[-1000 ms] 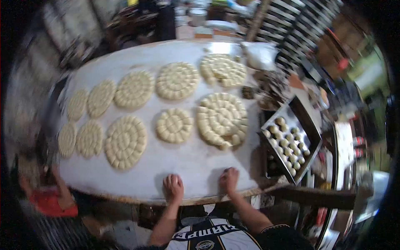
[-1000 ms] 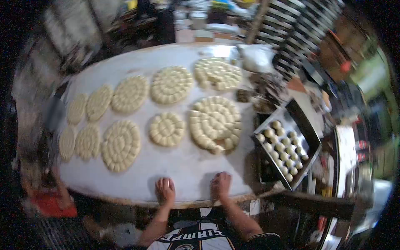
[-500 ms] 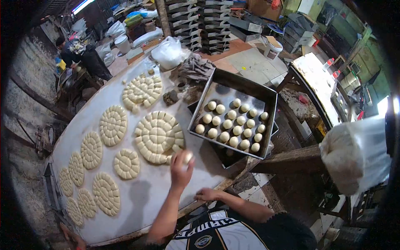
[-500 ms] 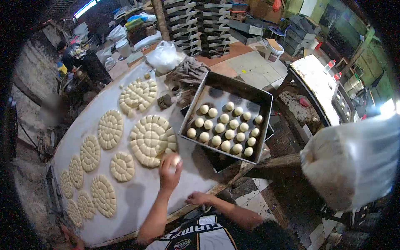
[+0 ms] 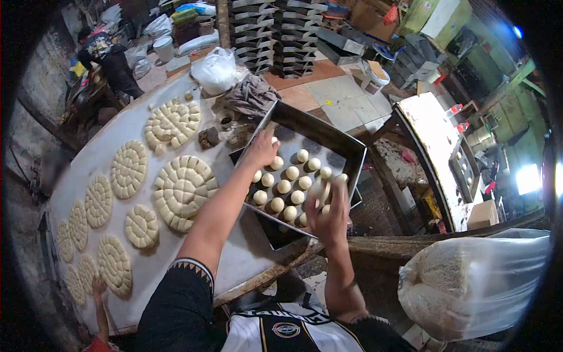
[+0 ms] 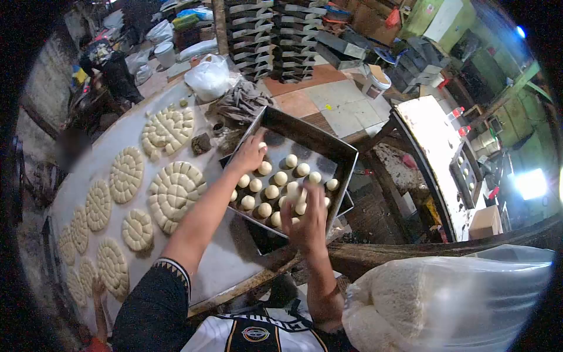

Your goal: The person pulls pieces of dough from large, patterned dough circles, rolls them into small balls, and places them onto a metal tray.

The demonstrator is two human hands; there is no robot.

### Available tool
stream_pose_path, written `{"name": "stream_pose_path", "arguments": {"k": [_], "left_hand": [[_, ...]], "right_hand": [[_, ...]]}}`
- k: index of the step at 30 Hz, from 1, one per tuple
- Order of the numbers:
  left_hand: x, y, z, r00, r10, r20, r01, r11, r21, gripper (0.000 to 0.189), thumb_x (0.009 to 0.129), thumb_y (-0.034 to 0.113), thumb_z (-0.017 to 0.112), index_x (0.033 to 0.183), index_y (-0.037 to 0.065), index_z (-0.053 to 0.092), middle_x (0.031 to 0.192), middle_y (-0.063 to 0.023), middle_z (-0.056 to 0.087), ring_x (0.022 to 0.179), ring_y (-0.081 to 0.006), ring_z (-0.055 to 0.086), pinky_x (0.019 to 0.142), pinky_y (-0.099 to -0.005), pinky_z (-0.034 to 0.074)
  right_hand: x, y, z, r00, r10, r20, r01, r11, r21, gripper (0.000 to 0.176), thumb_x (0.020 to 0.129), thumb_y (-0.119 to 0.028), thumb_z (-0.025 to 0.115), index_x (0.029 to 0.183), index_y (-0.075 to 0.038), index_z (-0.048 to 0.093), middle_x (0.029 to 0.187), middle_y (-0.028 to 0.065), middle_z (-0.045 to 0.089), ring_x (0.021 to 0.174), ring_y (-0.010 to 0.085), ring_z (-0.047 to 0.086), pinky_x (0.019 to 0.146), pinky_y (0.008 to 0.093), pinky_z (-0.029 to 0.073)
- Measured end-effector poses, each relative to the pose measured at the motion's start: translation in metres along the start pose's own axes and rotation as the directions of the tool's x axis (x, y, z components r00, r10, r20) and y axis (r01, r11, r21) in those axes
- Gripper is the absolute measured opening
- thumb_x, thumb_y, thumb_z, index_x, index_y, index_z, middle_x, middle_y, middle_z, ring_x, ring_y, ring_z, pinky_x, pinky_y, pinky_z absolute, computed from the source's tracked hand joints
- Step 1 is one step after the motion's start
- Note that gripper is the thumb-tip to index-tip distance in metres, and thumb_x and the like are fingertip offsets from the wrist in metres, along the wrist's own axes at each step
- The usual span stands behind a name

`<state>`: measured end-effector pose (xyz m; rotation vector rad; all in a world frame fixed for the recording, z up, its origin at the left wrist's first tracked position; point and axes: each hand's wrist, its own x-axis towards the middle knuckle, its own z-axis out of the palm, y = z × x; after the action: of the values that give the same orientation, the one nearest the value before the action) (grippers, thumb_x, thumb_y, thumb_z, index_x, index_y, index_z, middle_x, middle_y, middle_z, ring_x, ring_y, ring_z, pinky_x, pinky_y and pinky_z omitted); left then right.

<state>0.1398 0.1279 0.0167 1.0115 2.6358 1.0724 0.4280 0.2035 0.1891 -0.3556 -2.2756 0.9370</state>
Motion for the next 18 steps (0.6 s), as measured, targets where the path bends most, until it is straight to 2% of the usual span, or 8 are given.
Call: {"name": "stream_pose_path", "arguments": {"k": [3,6,10,13,15,16,17,18], "left_hand": [[-0.093,0.041,-0.057,0.957,0.157,-0.242,-0.211,0.954,-0.214,0.043,0.102,0.019,0.062,0.138,-0.003,0.057,0.135,-0.0282,0.061,0.128,-0.0473,0.056,0.111,-0.0507,0.046],[-0.234,0.037,-0.079,0.923,0.073,-0.378,-0.166,0.961,-0.221,0.015,0.103,0.009,0.061,0.115,0.001,0.067,0.111,-0.0207,0.07,0.104,-0.0411,0.069,0.09,-0.0464,0.055],[-0.437,-0.007,-0.103,0.844,-0.436,-0.314,0.352,0.89,-0.289,0.015,0.103,0.012,0.063,0.107,0.001,0.072,0.1,-0.0163,0.074,0.09,-0.0327,0.073,0.082,-0.042,0.058],[-0.572,-0.042,-0.1,0.666,-0.67,-0.327,0.563,0.74,-0.368,0.019,0.105,0.018,0.065,0.109,0.002,0.074,0.097,-0.0145,0.075,0.083,-0.027,0.073,0.075,-0.0388,0.058],[-0.608,-0.063,-0.114,0.463,-0.807,-0.366,0.636,0.59,-0.497,0.022,0.106,0.024,0.066,0.107,0.003,0.074,0.098,-0.0136,0.075,0.085,-0.0232,0.073,0.075,-0.0378,0.058],[-0.613,-0.078,-0.126,0.395,-0.829,-0.396,0.652,0.556,-0.516,0.025,0.105,0.027,0.067,0.107,0.003,0.073,0.098,-0.0133,0.076,0.086,-0.0221,0.074,0.077,-0.0375,0.058],[-0.612,-0.095,-0.138,0.331,-0.845,-0.421,0.662,0.526,-0.534,0.027,0.105,0.03,0.067,0.108,0.003,0.073,0.097,-0.0131,0.076,0.087,-0.021,0.074,0.078,-0.0372,0.057],[-0.612,-0.131,-0.138,0.308,-0.841,-0.444,0.603,0.534,-0.593,0.029,0.105,0.032,0.067,0.109,0.003,0.072,0.097,-0.0132,0.076,0.088,-0.022,0.074,0.08,-0.0371,0.057]], "right_hand": [[0.075,0.048,0.078,0.949,-0.223,-0.222,0.217,0.975,-0.052,0.049,0.087,-0.007,0.077,0.13,0.001,0.056,0.12,0.0257,0.062,0.108,0.0451,0.063,0.093,0.0514,0.053],[0.068,0.134,0.164,0.987,-0.048,0.151,0.093,0.946,-0.309,0.045,0.092,-0.021,0.076,0.132,-0.005,0.065,0.135,0.0234,0.064,0.124,0.0431,0.062,0.104,0.0508,0.051],[0.006,0.097,0.168,0.998,-0.064,0.02,0.066,0.992,-0.105,0.039,0.097,-0.011,0.064,0.133,0.002,0.064,0.141,0.0258,0.061,0.131,0.0421,0.057,0.119,0.0518,0.039],[-0.077,0.025,0.174,0.994,-0.032,-0.109,0.041,0.996,0.085,0.03,0.081,-0.003,0.072,0.111,0.0,0.069,0.103,0.0166,0.065,0.09,0.0343,0.066,0.083,0.0521,0.054],[-0.151,-0.012,0.186,0.972,-0.08,0.223,0.052,0.99,0.129,0.022,0.09,-0.005,0.068,0.112,-0.001,0.07,0.104,0.0165,0.066,0.09,0.0303,0.065,0.078,0.0441,0.053],[-0.181,-0.024,0.207,0.897,-0.254,0.361,0.219,0.966,0.135,0.02,0.091,-0.007,0.069,0.11,-0.002,0.071,0.103,0.0141,0.068,0.09,0.0265,0.065,0.078,0.0408,0.054],[-0.216,-0.051,0.226,0.752,-0.157,0.64,-0.038,0.96,0.279,0.027,0.091,-0.012,0.075,0.115,-0.002,0.069,0.103,0.0131,0.068,0.09,0.0262,0.065,0.08,0.0407,0.054],[-0.229,-0.074,0.241,0.306,-0.166,0.937,-0.166,0.96,0.224,0.042,0.09,-0.017,0.08,0.127,-0.003,0.066,0.11,0.0142,0.07,0.095,0.0279,0.066,0.085,0.0403,0.055]]}}
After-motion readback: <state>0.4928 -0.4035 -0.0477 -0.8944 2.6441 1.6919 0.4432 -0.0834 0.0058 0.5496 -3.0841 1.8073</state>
